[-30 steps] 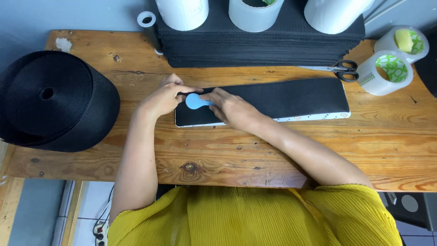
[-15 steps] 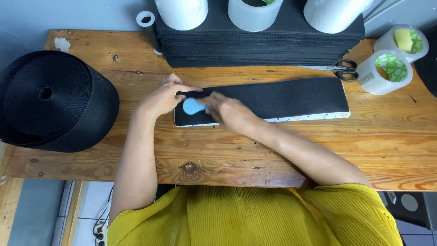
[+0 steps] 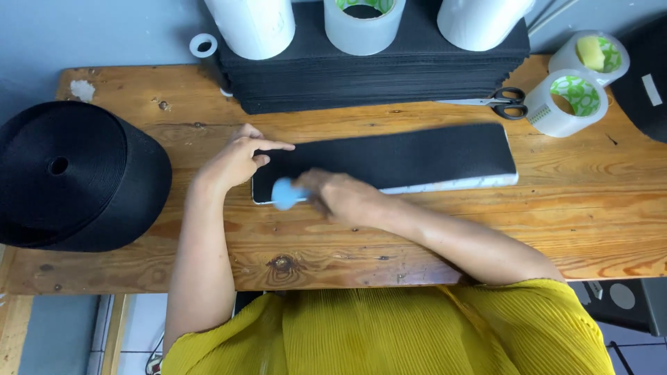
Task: A person uses a blue spatula tool to smooth a black strip onto a white base and then organizes various tape and paper rolls on a wooden workbench.
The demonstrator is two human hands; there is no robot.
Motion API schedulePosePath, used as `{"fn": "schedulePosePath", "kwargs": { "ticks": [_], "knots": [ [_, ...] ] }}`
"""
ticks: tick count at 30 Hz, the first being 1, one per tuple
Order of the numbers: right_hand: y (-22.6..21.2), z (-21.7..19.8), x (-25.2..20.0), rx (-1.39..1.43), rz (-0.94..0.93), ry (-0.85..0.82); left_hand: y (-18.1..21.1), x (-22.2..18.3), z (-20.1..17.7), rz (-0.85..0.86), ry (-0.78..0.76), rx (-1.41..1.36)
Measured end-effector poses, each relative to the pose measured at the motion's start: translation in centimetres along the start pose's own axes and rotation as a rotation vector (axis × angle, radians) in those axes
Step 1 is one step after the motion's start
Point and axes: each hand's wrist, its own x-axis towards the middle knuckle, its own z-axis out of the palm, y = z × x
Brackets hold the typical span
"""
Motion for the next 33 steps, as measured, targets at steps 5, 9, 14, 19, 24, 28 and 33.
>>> {"fn": "schedulePosePath", "kwargs": {
  "ticks": [5,9,14,19,24,28,33],
  "knots": [
    [-2.3,-1.6,-1.0,0.049,-0.134,-0.211,0.1,0.0,-0.4,-0.017,-0.003,0.003],
    [-0.9,-5.5,-1.9,-0.071,0.098,0.022,1.0,-0.9,-0.6,-0.004,0.013,-0.010],
    [5.7,-9.1,-6.3,-0.190,0.333,0.118,1.1,-0.8,-0.3,-0.047,-0.020,-0.038],
    [14.4,-12.7,-14.8,-0.429,0.598,0.241,2.2,-1.4,-1.3,-0.084,-0.032,-0.019],
    [18.9,-13.4,-25.0,-0.898,0.858,0.509,2.3,-1.6,-2.1,-0.091,-0.115,-0.028],
    [19.2,-13.8,-26.4,-0.571,0.990,0.534,1.3,-1.7,-2.3,-0.098,-0.049,0.065],
    [18.6,-13.7,-25.6,-0.333,0.866,0.558,1.0,-1.8,-2.4,-0.071,-0.023,0.038]
  ]
}}
